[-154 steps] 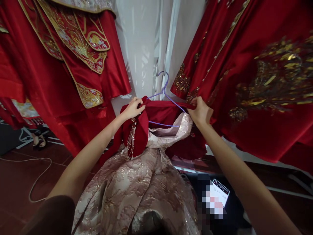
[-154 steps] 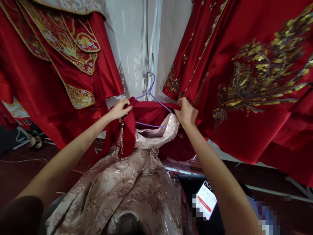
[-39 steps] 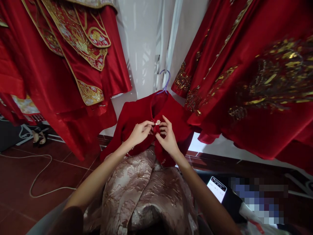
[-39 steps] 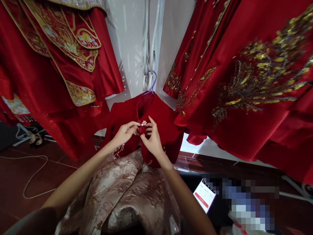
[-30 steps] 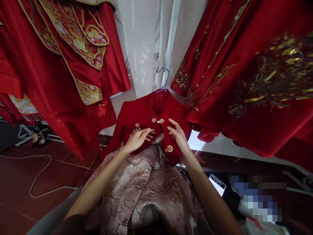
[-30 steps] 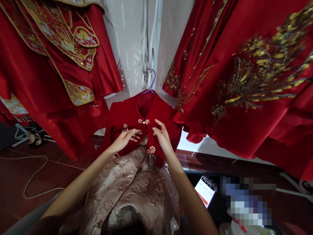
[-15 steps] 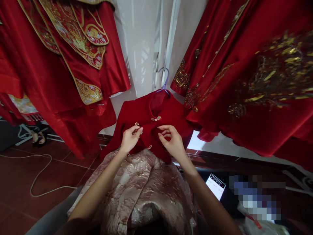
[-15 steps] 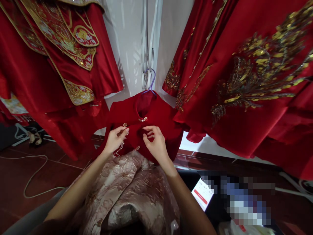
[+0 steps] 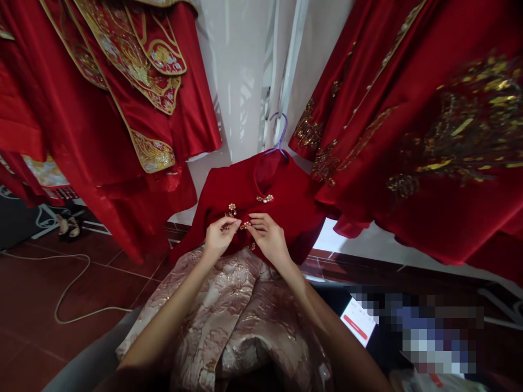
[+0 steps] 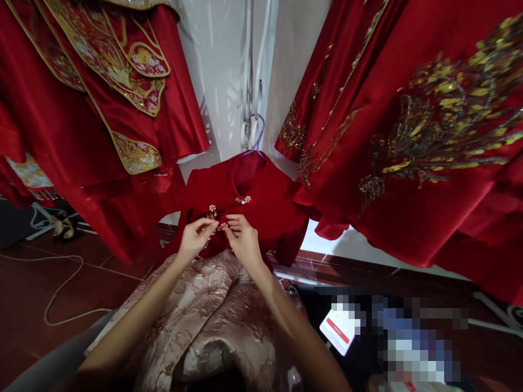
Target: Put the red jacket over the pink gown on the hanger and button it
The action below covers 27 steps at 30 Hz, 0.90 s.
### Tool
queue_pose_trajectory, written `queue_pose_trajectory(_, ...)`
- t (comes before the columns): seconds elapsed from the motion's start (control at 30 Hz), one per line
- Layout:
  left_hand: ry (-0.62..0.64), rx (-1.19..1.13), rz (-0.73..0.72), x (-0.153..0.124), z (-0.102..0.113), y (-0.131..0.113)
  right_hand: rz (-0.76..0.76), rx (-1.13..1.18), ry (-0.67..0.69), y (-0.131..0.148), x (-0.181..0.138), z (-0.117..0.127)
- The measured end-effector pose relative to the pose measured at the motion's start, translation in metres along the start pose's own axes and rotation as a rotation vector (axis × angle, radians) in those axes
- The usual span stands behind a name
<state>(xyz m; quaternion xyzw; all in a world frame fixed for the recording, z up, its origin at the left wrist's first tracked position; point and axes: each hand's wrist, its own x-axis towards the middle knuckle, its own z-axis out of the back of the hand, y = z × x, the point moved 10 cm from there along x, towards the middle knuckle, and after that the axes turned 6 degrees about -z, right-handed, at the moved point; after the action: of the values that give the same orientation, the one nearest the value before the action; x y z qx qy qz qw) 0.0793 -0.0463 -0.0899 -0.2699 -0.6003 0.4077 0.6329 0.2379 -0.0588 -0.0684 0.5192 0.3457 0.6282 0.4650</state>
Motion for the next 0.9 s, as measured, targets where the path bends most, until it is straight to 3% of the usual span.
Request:
queue_pose_trajectory(0.1, -0.091, 0.083, -0.049, 0.007, 0.012, 0.0, -0.01, 0.013, -0.009, -0.003, 0.004, 0.001)
queue_pose_trajectory(0.33, 0.037, 0.064, -0.015, 0.022, -0.009, 0.011, 0.021, 0.113, -0.067, -0.018, 0.026, -0.001)
queue_pose_trajectory(0.6, -0.018, 0.042, 0.005, 0.024, -0.011, 0.015, 0.091, 0.209, -0.184, -0.025, 0.038, 0.0)
queue_pose_trajectory(0.9, -0.067, -0.115, 0.028, 0.025, -0.006, 0.018, 0.081, 0.174, -0.163, -0.021, 0.037, -0.008)
